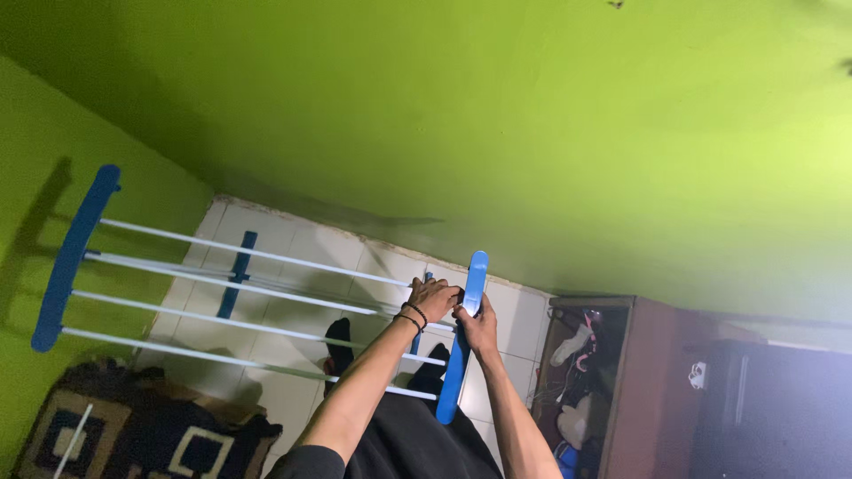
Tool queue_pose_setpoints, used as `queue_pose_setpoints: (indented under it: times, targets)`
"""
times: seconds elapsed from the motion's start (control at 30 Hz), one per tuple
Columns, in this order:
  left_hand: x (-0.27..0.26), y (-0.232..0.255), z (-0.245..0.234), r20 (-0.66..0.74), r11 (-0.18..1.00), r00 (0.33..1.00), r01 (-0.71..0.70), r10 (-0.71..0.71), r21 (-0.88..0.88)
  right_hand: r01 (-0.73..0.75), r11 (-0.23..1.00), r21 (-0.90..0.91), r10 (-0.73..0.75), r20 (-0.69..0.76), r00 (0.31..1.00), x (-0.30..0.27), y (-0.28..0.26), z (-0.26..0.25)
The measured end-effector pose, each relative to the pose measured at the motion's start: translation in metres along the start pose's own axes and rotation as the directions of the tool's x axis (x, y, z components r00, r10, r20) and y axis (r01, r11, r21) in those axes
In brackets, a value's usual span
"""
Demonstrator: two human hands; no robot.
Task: The person assembles a portable clothes drying rack by inserting white horizontal rods into blue vertical supports. The person then removes one rod and reinserts it to ensure a secure fit.
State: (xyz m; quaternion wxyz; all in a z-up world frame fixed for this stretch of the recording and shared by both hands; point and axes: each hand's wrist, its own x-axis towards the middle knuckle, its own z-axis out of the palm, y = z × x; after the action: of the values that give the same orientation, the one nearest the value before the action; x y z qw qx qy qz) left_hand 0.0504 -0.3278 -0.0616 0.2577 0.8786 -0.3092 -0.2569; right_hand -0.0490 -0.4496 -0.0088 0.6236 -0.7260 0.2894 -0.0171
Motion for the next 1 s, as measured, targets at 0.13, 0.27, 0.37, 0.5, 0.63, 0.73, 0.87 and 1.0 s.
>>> queue_pose_setpoints:
  times: [0.13, 0.27, 0.37, 0.5, 0.63, 0.73, 0.87, 1.0]
  targets:
    - [0.01, 0.0, -0.011, 0.097, 0.995, 0.99, -0.095, 0.098, -0.042, -0.082, 0.996, 0.03, 0.081, 0.048, 0.996, 0.002, -0.002, -0.015]
    - [0.011, -0.002, -0.016, 0.129, 0.981, 0.977, -0.155, 0.17, -0.114, -0.101, 0.987, 0.122, 0.093, 0.074, 0.993, -0.005, 0.0, -0.015]
    - [0.017, -0.001, -0.025, 0.155, 0.979, 0.979, -0.108, 0.135, -0.172, -0.114, 0.985, 0.129, 0.106, 0.067, 0.992, -0.006, 0.001, -0.009]
    - [0.018, 0.0, -0.034, 0.187, 0.973, 0.976, -0.065, 0.108, -0.222, -0.162, 0.977, 0.137, 0.15, 0.097, 0.984, -0.01, 0.003, -0.011]
    - [0.012, -0.002, -0.043, 0.173, 0.959, 0.978, -0.07, 0.12, -0.273, -0.169, 0.973, 0.155, 0.154, 0.106, 0.982, -0.009, 0.0, -0.009]
    - [0.006, 0.002, -0.04, 0.16, 0.96, 0.979, -0.081, 0.128, -0.268, -0.151, 0.972, 0.179, 0.13, 0.125, 0.984, -0.011, 0.003, -0.011]
    - [-0.005, 0.008, -0.037, 0.108, 0.965, 0.986, -0.095, 0.125, -0.245, -0.143, 0.971, 0.192, 0.119, 0.132, 0.984, -0.012, 0.007, -0.013]
    - [-0.015, 0.013, -0.035, 0.031, 0.966, 0.992, -0.108, 0.119, -0.235, -0.135, 0.974, 0.183, 0.109, 0.144, 0.983, -0.015, 0.011, -0.014]
